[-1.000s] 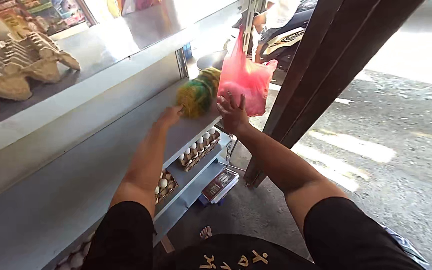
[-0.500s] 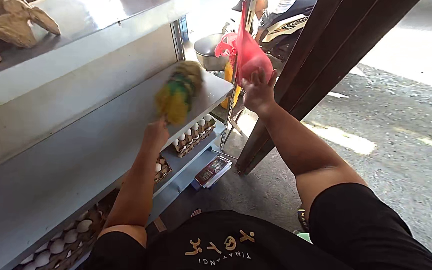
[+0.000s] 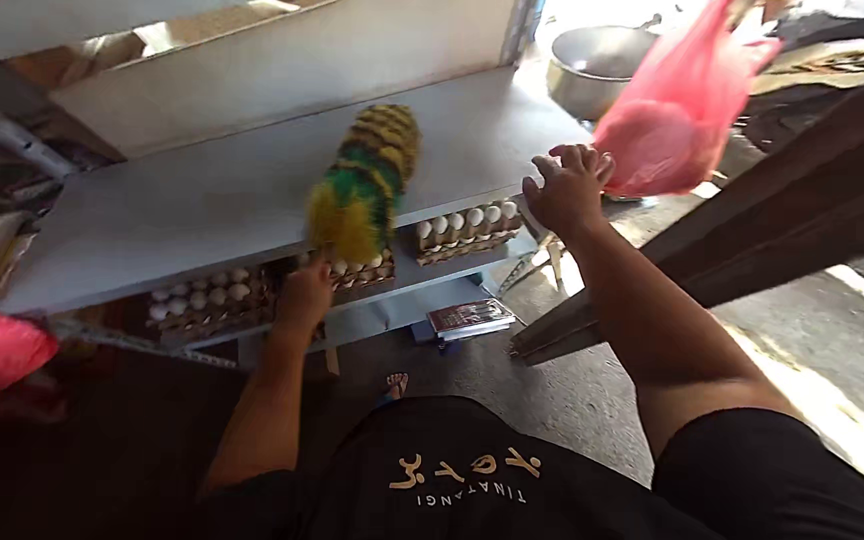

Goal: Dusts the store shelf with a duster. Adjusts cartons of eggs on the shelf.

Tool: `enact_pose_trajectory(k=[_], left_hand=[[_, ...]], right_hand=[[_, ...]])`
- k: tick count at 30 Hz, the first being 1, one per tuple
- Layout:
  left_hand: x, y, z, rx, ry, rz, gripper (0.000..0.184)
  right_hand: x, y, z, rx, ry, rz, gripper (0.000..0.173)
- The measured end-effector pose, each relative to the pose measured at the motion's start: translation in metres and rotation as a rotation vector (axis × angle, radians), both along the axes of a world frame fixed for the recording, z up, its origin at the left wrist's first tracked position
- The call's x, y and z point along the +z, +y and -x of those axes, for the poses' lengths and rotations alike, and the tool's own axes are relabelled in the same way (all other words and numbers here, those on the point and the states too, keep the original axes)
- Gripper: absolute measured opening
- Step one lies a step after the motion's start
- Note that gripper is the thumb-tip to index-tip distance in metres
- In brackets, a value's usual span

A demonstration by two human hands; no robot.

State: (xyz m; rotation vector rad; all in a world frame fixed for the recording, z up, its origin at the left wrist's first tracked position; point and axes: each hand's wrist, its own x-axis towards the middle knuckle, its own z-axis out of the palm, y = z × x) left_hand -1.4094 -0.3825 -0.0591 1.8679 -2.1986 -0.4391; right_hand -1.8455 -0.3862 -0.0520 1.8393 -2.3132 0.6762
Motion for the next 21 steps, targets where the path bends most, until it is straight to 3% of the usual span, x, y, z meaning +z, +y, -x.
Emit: enact_pose_trajectory(k=[5,7,9,12,15,18,21], left_hand=[[0.007,0.038,-0.179,0.660,-0.054,0.118,0.043],[0.019,0.048,-0.211,0.890,-0.060,0.126,0.044],[0.025,0.054,-0.203,0.989,-0.046,0.121,0.052],[0.006,0.058,-0.139,0.846,0.029,0.140,0.055],[-0.054,0.085,-0.089,0.433,0.067,0.176,0.050],[-0.126,0.143,-0.087,0.083,0.012,0.296,0.043],[-0.153,0.201,-0.105,0.108,0.009,0.079,0.035]], right_hand=[[-0.025,-0.016,-0.032,0.333,0.004,-0.123,0.058],[-0.033,-0.023,-0.046,0.388,-0.006,-0.162,0.065],[-0.038,-0.031,-0.058,0.413,-0.017,-0.201,0.075],[-0.043,-0.043,-0.078,0.390,-0.041,-0.242,0.085],[-0.047,-0.052,-0.092,0.287,-0.054,-0.228,0.087],[-0.052,-0.053,-0.099,0.228,-0.047,-0.192,0.089],[-0.052,-0.045,-0.106,0.199,-0.079,-0.131,0.086]])
